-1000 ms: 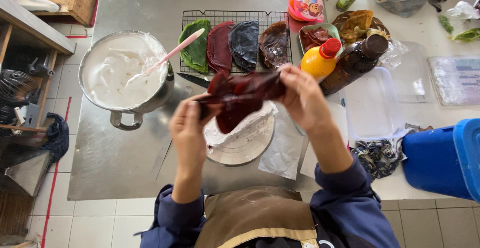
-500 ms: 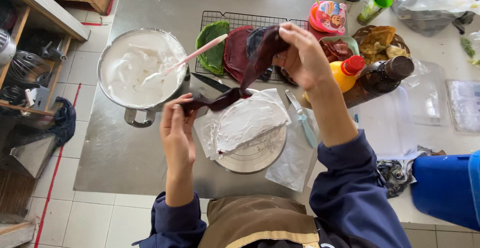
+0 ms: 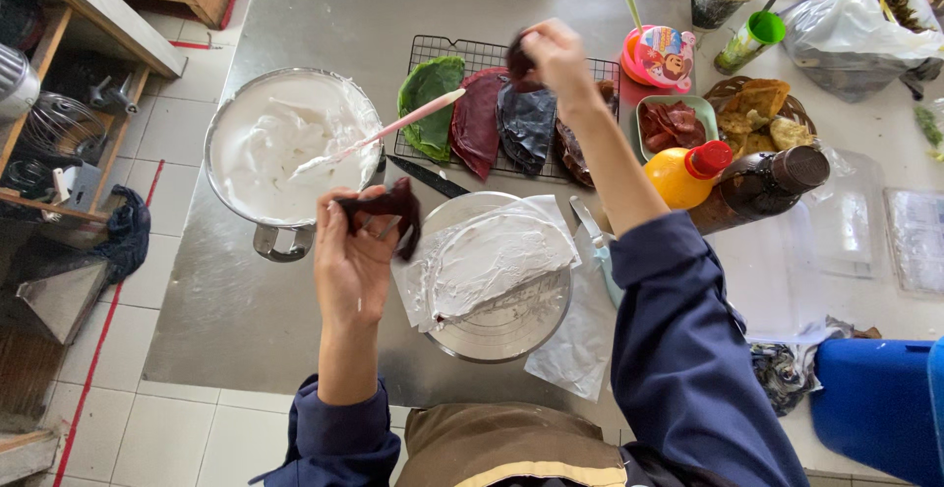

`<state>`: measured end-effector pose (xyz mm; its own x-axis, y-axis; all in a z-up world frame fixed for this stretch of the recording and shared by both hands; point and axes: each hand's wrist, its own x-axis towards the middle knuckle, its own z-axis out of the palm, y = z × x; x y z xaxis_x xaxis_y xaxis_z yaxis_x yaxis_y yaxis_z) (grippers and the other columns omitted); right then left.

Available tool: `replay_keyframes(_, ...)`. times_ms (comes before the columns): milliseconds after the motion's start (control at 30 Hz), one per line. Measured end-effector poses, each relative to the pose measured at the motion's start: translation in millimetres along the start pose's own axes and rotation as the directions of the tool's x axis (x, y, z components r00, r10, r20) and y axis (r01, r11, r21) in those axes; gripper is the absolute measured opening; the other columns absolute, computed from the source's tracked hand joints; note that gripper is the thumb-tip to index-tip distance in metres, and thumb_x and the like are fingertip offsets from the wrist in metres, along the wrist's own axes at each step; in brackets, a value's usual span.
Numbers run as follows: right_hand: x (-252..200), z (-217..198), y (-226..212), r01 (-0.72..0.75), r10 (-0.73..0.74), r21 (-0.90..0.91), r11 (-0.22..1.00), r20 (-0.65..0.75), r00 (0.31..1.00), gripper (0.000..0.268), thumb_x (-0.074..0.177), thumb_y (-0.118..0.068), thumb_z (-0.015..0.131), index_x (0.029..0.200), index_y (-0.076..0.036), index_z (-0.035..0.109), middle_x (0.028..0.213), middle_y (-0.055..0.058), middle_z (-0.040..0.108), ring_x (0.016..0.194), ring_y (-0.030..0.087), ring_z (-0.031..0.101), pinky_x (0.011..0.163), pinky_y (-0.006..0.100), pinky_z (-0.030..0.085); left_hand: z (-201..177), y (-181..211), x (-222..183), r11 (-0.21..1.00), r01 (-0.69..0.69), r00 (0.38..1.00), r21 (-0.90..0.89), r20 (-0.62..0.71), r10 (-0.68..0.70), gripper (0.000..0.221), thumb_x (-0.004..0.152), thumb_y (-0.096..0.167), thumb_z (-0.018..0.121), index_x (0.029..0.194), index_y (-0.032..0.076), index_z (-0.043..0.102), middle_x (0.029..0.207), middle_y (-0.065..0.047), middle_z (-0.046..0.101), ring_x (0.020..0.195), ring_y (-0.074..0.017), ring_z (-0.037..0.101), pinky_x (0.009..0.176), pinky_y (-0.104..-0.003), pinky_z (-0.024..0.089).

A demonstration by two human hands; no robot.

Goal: The person applies white frosting to the sides and top of a layered cake using a spatula and then places a dark red sheet of flavored gel or fruit leather on top, smoothing it into place by hand before adding more frosting.

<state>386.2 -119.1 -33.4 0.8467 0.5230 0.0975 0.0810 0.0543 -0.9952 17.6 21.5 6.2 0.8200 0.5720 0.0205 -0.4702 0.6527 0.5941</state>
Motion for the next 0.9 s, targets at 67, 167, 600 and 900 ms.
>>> replay_keyframes(67,-4,15,3,0.073,-0.046,-0.276,0.958,0.102,0.994,0.019,0.103,-0.016,0.059,0.110,-0.003,0.070,0.101,0.010,0.072,0.092,0.022,0.067,0.082,0.036,0.059,5,-5,3,0.998,0.052,0.999,0.028,0.010,-0.052,0.023,0.117,0.022,0.031,0.121,0.008,0.049,0.126,-0.019,0.066,0.120,-0.0288,0.066,0.110,-0.049,0.052)
replay_keyframes(167,-52,38,-9,0.248,0.102,-0.813,0.527,0.350,0.931,0.039,0.097,-0.032,0.070,0.122,-0.003,0.065,0.112,0.017,0.072,0.101,0.025,0.068,0.088,0.041,0.054,14,-12,8,0.989,0.140,0.990,0.037,-0.019,-0.139,0.024,0.114,0.022,0.030,0.118,0.009,0.050,0.122,-0.018,0.066,0.119,-0.0323,0.067,0.108,-0.051,0.051)
replay_keyframes(600,-174,22,-36,-0.168,0.099,0.050,0.985,0.631,0.769,0.025,0.093,-0.002,0.076,0.113,-0.001,0.062,0.109,0.003,0.069,0.105,0.010,0.064,0.097,0.029,0.053,37,-33,10,0.980,0.197,0.966,0.016,0.164,-0.197,0.024,0.117,0.017,0.029,0.124,0.006,0.049,0.129,-0.016,0.064,0.124,-0.0271,0.063,0.100,-0.048,0.053)
replay_keyframes(900,-201,1,-79,-0.022,0.020,0.001,1.000,0.461,0.887,0.022,0.102,0.000,0.073,0.107,-0.004,0.052,0.094,-0.004,0.055,0.087,0.003,0.050,0.075,0.023,0.043,20,-50,-13,0.954,0.219,0.974,0.206,0.016,-0.227,0.027,0.108,0.014,0.032,0.123,0.004,0.052,0.134,-0.019,0.062,0.121,-0.0272,0.064,0.107,-0.048,0.056)
